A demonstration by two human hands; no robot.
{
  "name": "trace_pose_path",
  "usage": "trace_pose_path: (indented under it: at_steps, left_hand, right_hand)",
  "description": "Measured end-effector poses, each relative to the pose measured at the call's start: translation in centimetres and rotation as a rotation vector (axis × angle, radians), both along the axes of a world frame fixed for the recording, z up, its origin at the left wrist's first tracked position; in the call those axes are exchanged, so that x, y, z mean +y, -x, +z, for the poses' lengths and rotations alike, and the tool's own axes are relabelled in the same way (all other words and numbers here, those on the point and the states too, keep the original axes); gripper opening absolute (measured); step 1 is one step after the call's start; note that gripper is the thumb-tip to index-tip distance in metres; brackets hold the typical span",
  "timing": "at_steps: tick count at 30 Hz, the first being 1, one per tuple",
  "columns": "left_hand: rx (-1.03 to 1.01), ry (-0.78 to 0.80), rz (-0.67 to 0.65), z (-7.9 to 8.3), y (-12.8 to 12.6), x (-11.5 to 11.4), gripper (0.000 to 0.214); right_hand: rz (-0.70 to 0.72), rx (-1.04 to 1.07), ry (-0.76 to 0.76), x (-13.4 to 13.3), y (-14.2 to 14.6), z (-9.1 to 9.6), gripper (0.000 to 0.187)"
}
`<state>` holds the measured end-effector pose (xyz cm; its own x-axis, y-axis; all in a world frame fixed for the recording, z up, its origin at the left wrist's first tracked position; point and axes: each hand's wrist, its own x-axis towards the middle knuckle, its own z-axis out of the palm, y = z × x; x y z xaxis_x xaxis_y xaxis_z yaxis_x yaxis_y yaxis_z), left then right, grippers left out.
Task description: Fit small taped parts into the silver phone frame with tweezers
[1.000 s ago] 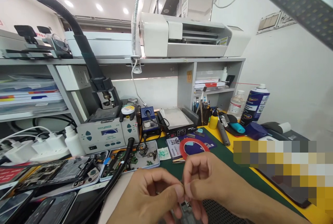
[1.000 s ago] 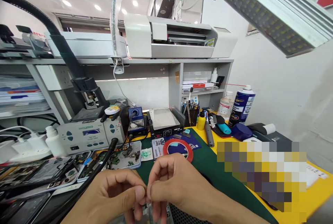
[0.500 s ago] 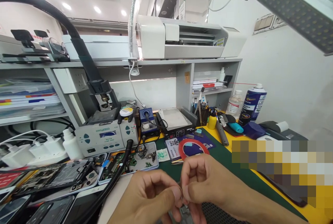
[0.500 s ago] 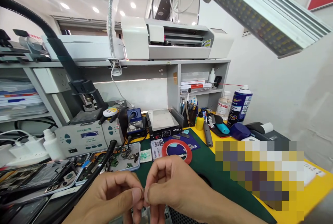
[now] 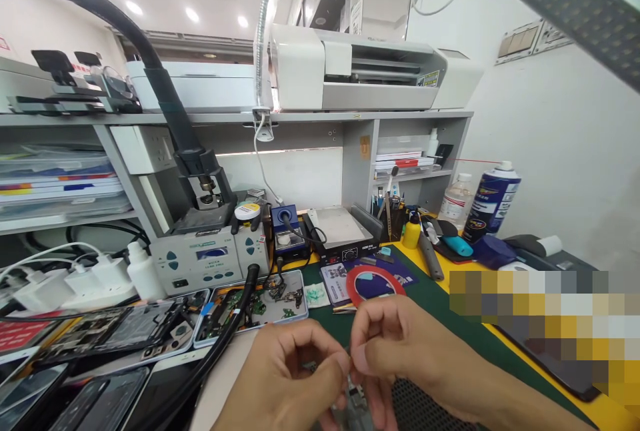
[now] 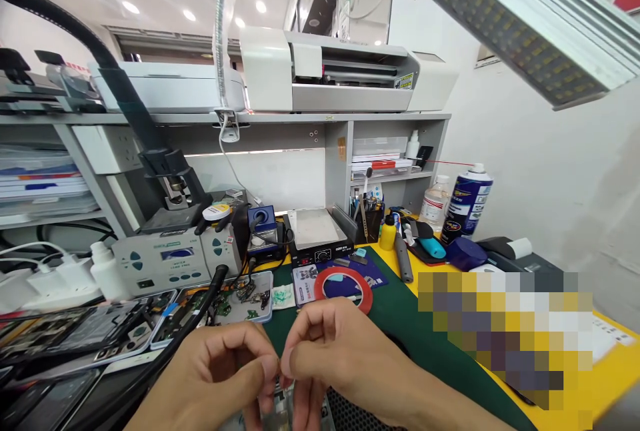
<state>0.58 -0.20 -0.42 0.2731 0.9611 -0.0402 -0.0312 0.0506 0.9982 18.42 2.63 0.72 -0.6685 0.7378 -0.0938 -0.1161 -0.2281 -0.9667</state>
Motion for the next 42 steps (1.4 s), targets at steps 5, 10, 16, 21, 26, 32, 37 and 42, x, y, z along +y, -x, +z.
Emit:
trace_pose_path:
  at_steps: [5,10,16,21,26,32,37,42]
  left_hand:
    - [0.034,0.014,-0.015,-0.2,0.0,0.0,0.022]
    - [-0.029,0.081,-0.037,0.3,-0.1,-0.1,0.018]
    - [-0.127,0.170,-0.129,0.6,0.3,0.1,0.012]
    - [-0.144,0.181,-0.127,0.8,0.3,0.2,0.013]
    - [-0.146,0.198,-0.108,1.2,0.3,-0.2,0.011]
    - [-0.140,0.177,-0.098,1.1,0.2,-0.4,0.013]
    - [-0.141,0.190,-0.108,1.1,0.2,0.0,0.012]
    - [-0.137,0.204,-0.123,1.1,0.2,-0.1,0.014]
  right_hand:
    - [-0.025,-0.023,0.002,0.0,0.1,-0.3,0.010]
    - [-0.048,-0.031,-0.046,-0.3,-0.1,-0.3,0.004]
    - [-0.165,-0.133,-0.167,-1.6,0.0,0.5,0.009]
    - [-0.161,-0.135,-0.217,-1.7,0.1,0.1,0.009]
    - [-0.148,-0.159,-0.234,-1.6,0.1,-0.2,0.010]
    - [-0.160,-0.197,-0.289,-1.7,0.1,0.1,0.008]
    - [-0.169,-0.236,-0.419,-1.9,0.0,0.1,0.003]
    - [-0.173,-0.251,-0.428,-1.8,-0.2,-0.4,0.004]
